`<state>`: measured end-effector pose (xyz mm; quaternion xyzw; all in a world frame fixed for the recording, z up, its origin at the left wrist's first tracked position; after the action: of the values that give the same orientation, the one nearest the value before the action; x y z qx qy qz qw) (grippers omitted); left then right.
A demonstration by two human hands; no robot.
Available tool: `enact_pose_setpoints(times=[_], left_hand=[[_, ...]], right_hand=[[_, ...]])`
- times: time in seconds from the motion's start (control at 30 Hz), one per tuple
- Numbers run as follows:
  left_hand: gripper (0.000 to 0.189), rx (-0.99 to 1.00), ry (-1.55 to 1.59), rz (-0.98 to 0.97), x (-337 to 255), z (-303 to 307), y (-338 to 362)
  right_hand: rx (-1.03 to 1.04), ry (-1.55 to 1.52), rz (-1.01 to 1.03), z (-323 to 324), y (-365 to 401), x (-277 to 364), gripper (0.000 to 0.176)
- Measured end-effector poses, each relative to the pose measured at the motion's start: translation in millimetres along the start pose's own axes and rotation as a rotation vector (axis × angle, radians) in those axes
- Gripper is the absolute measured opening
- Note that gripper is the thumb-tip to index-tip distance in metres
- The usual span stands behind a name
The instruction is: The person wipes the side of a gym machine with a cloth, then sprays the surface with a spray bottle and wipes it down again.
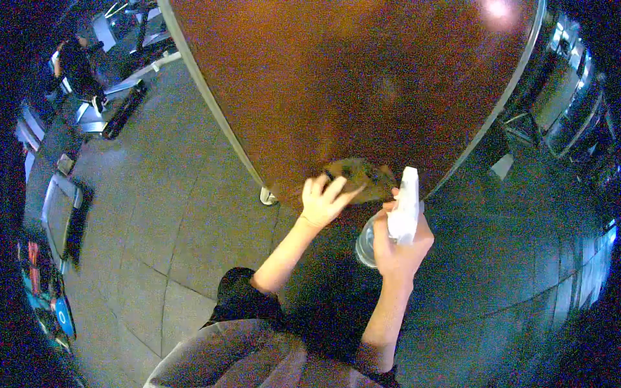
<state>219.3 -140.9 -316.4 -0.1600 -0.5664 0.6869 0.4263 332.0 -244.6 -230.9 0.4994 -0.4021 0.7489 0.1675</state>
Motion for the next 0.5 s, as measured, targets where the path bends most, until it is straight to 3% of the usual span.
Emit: enact_pose_setpoints(times=[0.07,0.17,0.27,0.3,0.37,0.43,0.5], left_hand=[[0.039,-0.051,-0.031,0.095,18.1,18.8,-36.9],[0.048,-0.208,-0.1,0.239,63.9,54.2,-91.8],[0.052,-0.292,-0.04,0.354,88.4,64.1,-93.8],[0.05,-0.269,-0.079,0.275,81.4,57.9,-84.5],[0.042,-0.255,-0.069,0.125,57.3,36.3,-48.4],[0.018,-0.048,0.009,-0.055,25.3,7.9,14.8],[0.019,0.078,0.019,-0.186,11.3,-1.2,35.3]], right_hand=[[0.006,0.042,-0.019,-0.3,2.1,-2.3,0.026],[0.022,0.023,0.123,-1.7,5.9,0.5,0.029],[0.057,0.029,0.001,-5.7,12.8,7.6,0.03],[0.067,0.074,0.09,-7.8,12.3,8.7,0.032],[0.072,0.035,0.054,-11.4,9.5,2.0,0.032],[0.074,-0.005,0.063,-14.4,6.7,-3.2,0.034],[0.071,0.015,0.066,-16.9,6.2,-1.9,0.033]])
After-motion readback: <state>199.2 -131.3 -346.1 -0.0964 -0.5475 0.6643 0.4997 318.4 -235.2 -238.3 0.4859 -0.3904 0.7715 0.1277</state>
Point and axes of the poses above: each hand's wrist, its own y-axis away from the middle knuckle, its own z-axis out of the back of the hand, x = y × z, the point moved 7 cm from there along -y, towards the middle knuckle, and after that the axes turned 5 degrees about -z, right-handed, at the moved point
